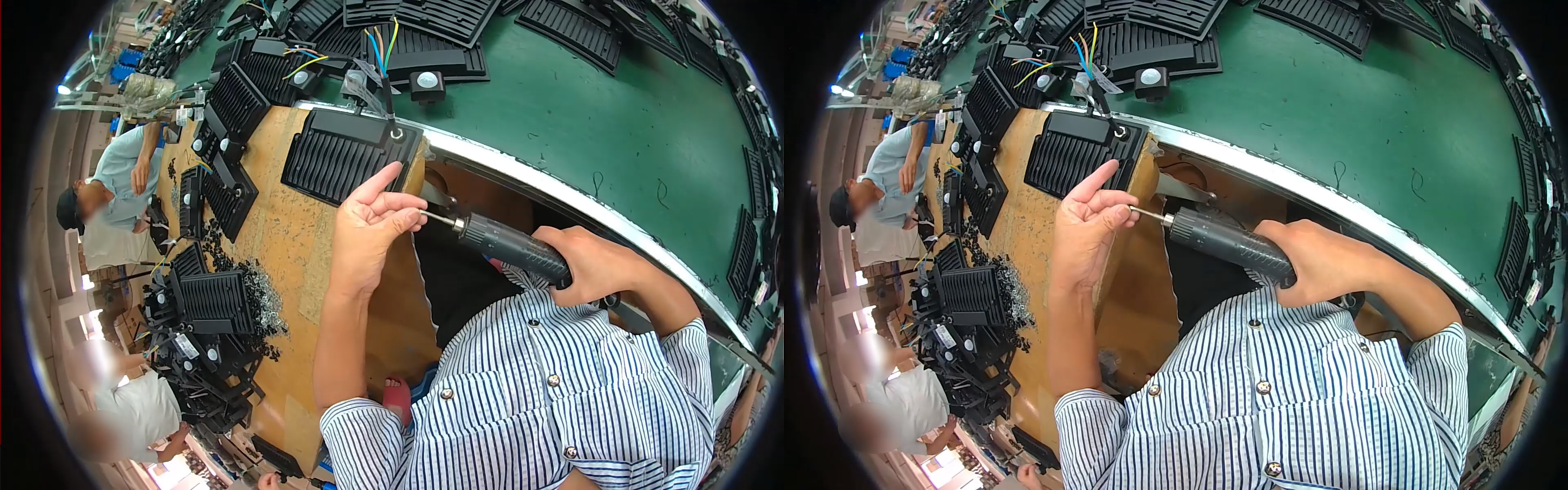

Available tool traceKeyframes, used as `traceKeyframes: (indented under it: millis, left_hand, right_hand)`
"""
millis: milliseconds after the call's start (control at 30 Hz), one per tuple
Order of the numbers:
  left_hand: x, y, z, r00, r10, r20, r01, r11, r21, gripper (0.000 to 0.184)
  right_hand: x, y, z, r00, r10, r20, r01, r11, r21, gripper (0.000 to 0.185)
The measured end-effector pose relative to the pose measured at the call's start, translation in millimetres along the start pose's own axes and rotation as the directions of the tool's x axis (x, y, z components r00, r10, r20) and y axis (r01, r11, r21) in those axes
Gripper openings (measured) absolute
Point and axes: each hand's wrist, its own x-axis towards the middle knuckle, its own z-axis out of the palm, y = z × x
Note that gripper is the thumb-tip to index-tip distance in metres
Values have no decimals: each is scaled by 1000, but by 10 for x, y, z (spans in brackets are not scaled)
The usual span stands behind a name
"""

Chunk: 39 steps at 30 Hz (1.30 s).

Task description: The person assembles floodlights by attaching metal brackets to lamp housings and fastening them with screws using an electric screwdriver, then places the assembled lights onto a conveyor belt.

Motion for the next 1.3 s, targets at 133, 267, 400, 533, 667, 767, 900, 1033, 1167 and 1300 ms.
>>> traceKeyframes:
  millis: [133,267,400,533,667,767,900,1033,1167,1300]
  left_hand:
    - [-80,58,1,995,20,102,-53,940,336,60]
    - [-112,118,-79,983,-87,162,53,978,202,61]
    - [-127,-56,22,998,56,9,-56,998,40,63]
    - [-183,-293,-379,700,650,-294,-297,640,709,27]
    - [-299,-312,-1273,549,742,-385,273,276,922,25]
    - [-281,-341,-1499,583,664,-467,247,403,881,20]
    - [-266,-278,-1553,625,715,-314,205,238,949,12]
    - [-251,-187,-1557,723,669,-172,186,51,981,10]
    - [-147,-218,-1567,712,688,-140,202,-10,979,13]
    - [224,-141,-1436,572,785,-238,84,233,969,19]
  right_hand:
    - [-71,-65,-7,999,48,-9,-49,983,-175,49]
    - [-58,36,111,1000,-17,-24,12,982,-191,52]
    - [8,31,190,999,12,-32,-14,998,-61,53]
    - [23,102,209,993,18,-117,-14,999,38,49]
    - [16,219,233,987,37,-159,-15,990,138,46]
    - [58,244,255,986,46,-158,-23,989,144,46]
    - [93,270,284,989,40,-144,-22,992,122,46]
    - [116,186,209,986,104,-129,-88,989,118,46]
    - [167,58,121,985,152,-81,-144,984,102,50]
    - [265,105,95,989,114,-90,-103,988,119,46]
